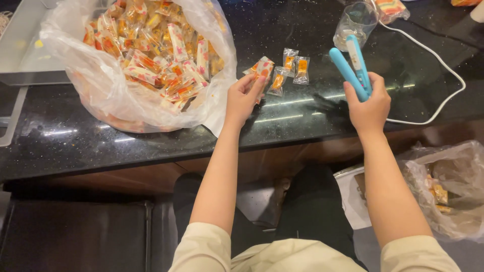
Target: Sealing individual snack bags using a handheld heat sealer
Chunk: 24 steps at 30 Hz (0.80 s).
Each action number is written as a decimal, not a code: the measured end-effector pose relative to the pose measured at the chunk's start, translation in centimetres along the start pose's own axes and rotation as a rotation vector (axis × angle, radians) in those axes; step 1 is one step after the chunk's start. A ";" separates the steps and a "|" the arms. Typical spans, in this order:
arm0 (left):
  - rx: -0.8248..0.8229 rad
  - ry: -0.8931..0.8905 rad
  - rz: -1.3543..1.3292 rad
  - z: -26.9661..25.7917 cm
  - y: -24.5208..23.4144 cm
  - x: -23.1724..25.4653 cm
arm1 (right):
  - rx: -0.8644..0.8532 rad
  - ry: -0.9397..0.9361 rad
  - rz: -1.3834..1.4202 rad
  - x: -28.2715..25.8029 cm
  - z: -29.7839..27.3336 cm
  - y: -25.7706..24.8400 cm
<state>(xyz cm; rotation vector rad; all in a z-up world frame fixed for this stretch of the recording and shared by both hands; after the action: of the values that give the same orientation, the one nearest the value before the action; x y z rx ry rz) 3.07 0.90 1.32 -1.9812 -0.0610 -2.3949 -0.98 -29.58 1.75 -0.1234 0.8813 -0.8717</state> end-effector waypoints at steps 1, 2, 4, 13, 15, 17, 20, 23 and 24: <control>-0.006 -0.003 -0.001 -0.2 0.0 0.2 | 0.002 0.005 -0.005 -0.9 0.1 0.0; -0.032 -0.006 0.015 -0.5 0.0 0.5 | -0.076 0.000 0.072 -1.8 0.3 0.2; -0.059 -0.006 0.033 -0.8 0.0 1.5 | -0.150 -0.006 0.152 -3.4 0.8 0.7; -0.167 -0.025 0.089 -1.3 0.5 2.6 | -0.673 0.576 0.945 -5.6 1.2 6.4; -0.185 -0.033 0.059 -1.4 0.4 2.6 | -0.709 0.575 1.020 -5.5 1.0 6.9; -0.192 -0.026 0.061 -1.3 0.5 2.5 | -0.708 0.588 1.010 -5.8 1.1 7.0; -0.200 -0.017 0.062 -1.1 0.6 2.1 | -0.717 0.586 0.979 -5.6 1.0 7.3; -0.188 -0.017 0.053 -1.1 0.5 2.1 | -0.750 0.548 0.953 -5.6 0.9 7.5; -0.182 -0.021 0.045 -1.0 0.4 2.1 | -0.769 0.531 0.947 -5.7 0.9 7.5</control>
<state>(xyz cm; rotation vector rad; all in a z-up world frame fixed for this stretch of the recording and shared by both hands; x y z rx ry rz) 1.66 0.48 3.23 -2.0560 0.2056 -2.4309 2.45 -20.78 2.64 -0.1189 1.5525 0.3760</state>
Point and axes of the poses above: each hand's wrist, its own z-axis towards the middle knuckle, its own y-axis out of the palm, x = y × z, the point moved 3 cm from there along z, towards the middle knuckle, and after that the axes turned 11 degrees about z, right-handed, at the moved point
